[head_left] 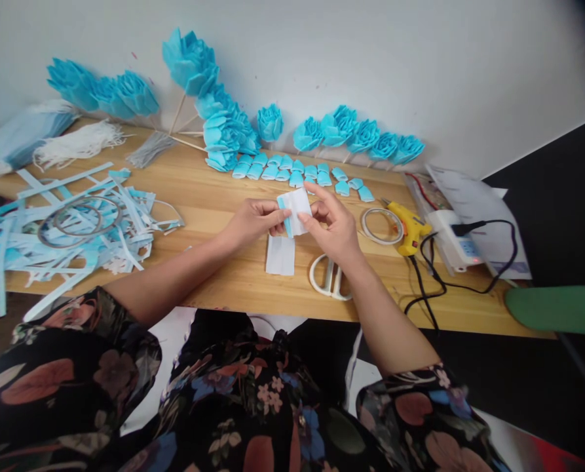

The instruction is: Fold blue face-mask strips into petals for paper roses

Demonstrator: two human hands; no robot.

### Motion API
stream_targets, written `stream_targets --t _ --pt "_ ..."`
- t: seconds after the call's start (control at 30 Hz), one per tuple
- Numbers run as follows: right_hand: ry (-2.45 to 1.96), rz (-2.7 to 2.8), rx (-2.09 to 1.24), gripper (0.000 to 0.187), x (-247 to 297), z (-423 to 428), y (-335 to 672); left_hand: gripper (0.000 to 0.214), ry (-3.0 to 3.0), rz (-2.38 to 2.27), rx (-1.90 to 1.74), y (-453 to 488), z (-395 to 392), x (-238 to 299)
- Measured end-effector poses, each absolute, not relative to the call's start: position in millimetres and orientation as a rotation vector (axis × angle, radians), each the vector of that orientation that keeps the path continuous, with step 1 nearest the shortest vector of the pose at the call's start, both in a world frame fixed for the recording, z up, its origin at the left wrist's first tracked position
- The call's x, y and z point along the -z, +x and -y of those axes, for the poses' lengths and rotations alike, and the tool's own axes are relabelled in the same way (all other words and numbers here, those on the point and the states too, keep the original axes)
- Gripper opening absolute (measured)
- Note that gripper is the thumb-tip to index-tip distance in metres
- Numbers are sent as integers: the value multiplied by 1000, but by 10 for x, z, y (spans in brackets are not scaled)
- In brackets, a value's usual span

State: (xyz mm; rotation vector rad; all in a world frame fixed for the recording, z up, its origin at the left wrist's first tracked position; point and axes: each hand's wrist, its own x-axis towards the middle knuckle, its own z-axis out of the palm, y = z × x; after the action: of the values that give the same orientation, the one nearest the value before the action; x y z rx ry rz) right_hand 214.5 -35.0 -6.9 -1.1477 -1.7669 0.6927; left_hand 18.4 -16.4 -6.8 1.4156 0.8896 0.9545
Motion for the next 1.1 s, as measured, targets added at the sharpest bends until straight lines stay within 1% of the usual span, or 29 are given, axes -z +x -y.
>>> stream_targets --t 0.37,0.6,0.67,0.8,0.87,1.1 --pt "-1157 1780 -668 46 73 349 2148 32 1377 -939 -941 196 159 65" --pt "-1137 1782 -690 46 64 353 2157 36 1409 -919 -947 186 148 81" --pt "-1137 1796 -716 49 62 356 2158 36 1412 -915 -965 187 151 90" --pt "-1126 1853 -795 67 63 366 2145 36 1430 -907 -998 198 169 108" --pt "-1135 1861 -813 72 63 372 2134 36 1456 -911 -1016 207 186 110" --pt "-1138 1869 -769 68 94 373 2126 28 1507 -885 -1043 229 222 65"
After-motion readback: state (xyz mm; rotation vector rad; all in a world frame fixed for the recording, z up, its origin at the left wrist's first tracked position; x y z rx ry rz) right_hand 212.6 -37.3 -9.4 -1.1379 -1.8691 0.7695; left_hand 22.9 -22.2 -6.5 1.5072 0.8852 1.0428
